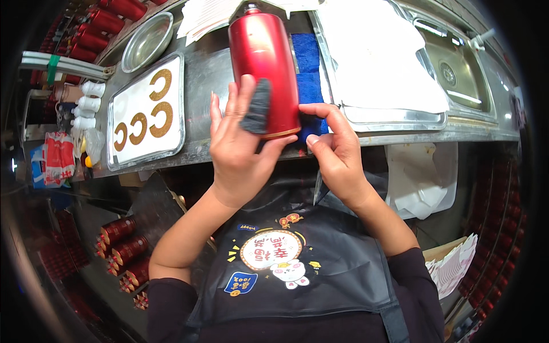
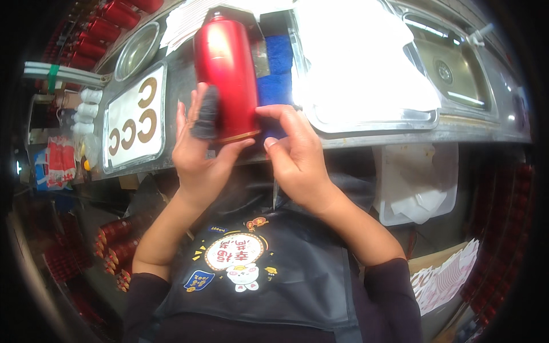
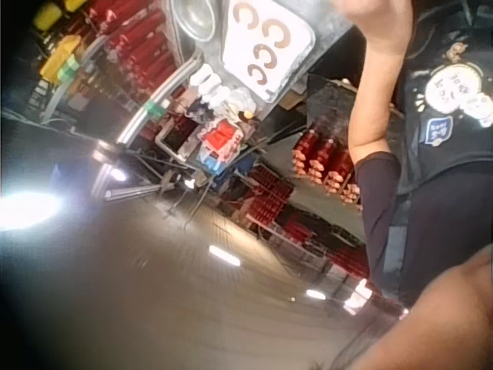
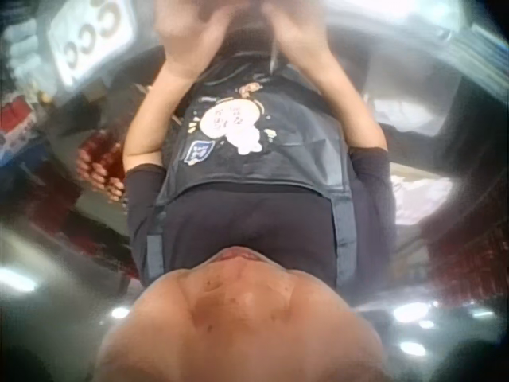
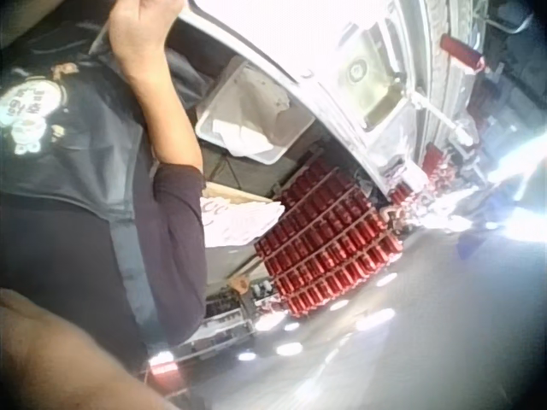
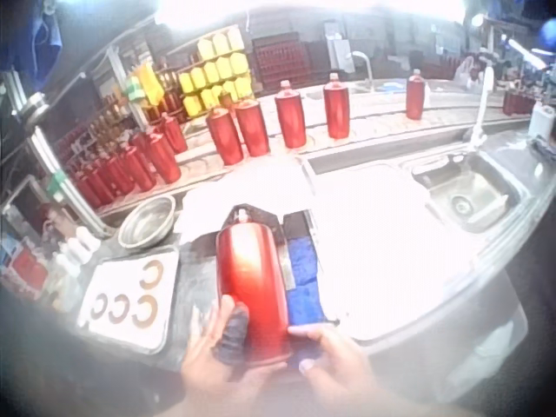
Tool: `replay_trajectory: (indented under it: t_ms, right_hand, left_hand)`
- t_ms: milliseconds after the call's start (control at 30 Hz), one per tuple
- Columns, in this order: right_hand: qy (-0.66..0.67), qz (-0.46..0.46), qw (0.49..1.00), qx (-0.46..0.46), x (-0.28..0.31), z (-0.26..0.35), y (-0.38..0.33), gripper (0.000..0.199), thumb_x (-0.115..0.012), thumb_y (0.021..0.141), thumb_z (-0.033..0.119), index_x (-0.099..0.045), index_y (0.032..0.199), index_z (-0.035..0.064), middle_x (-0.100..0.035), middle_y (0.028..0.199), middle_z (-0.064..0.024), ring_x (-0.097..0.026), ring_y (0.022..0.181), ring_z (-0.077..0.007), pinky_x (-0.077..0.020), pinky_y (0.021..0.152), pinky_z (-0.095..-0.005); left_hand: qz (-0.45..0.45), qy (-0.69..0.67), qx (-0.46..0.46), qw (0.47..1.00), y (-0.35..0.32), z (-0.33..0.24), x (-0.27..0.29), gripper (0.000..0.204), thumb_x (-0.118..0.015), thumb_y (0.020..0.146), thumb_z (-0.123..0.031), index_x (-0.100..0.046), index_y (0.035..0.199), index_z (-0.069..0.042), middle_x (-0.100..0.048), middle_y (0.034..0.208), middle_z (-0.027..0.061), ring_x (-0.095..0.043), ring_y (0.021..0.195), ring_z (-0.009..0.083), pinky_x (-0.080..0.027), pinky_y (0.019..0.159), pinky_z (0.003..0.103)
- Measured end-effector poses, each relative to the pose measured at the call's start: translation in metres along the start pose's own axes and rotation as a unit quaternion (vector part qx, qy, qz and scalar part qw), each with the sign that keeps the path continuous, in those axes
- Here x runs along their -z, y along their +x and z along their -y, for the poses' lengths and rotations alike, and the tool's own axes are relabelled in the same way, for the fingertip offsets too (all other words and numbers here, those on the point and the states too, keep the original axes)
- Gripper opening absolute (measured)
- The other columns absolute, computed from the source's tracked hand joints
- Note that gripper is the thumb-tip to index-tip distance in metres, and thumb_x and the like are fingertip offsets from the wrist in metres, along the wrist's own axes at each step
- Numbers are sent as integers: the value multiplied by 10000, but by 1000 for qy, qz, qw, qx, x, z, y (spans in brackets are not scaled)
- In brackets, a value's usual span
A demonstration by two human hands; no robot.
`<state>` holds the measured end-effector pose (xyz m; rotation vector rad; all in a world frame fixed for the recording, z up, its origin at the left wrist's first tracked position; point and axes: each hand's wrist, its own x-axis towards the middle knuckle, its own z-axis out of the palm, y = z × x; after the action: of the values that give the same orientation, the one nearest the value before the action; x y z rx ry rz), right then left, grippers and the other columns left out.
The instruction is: The person applies gold decorative stickers to the neck and body of red cylindrical bottles. They peel each sticker, position it on the bottle, smooth it with fingers, and then place the finished bottle on a nearby tray.
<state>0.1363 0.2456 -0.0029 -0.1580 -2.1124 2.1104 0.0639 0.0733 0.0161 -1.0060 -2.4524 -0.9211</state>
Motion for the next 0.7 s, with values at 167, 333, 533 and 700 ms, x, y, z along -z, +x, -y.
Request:
replay_trajectory:
  t_ms: [167,333,533,700]
  right_hand:
    - [-76,-24,997,12,-5,12,-6,395,-626,875,6,-558,1263,-26,-556,1155,-58,-476,649,-8,-403,594,-198]
    - [-249,-81,958,119,-25,21,5,604,-840,784,267,-506,1213,4,-547,1091,-136,-620,770,-204,-498,651,-315]
    - [-280,-117,944,129,-41,13,12,627,-817,794,298,-456,1219,12,-536,1054,-191,-627,797,-359,-531,661,-422]
    - [-272,-115,943,154,-36,10,11,551,-776,810,227,-474,1222,19,-537,1037,-201,-631,710,-373,-536,584,-435]
  left_hand:
    - [-43,-250,170,952,-27,3,-5,708,-876,739,-114,-571,1360,38,-494,1479,285,-519,1352,422,-318,1158,564]
    - [8,-98,116,988,-55,2,11,532,-835,785,-94,-642,1260,48,-541,1432,289,-527,1353,410,-280,1162,613]
    - [30,-47,54,997,-70,7,8,483,-812,798,-71,-660,1242,44,-538,1447,271,-541,1337,419,-194,1155,672]
    - [38,-6,26,999,-59,3,9,473,-817,782,-80,-676,1219,34,-531,1456,266,-550,1321,433,-207,1145,672]
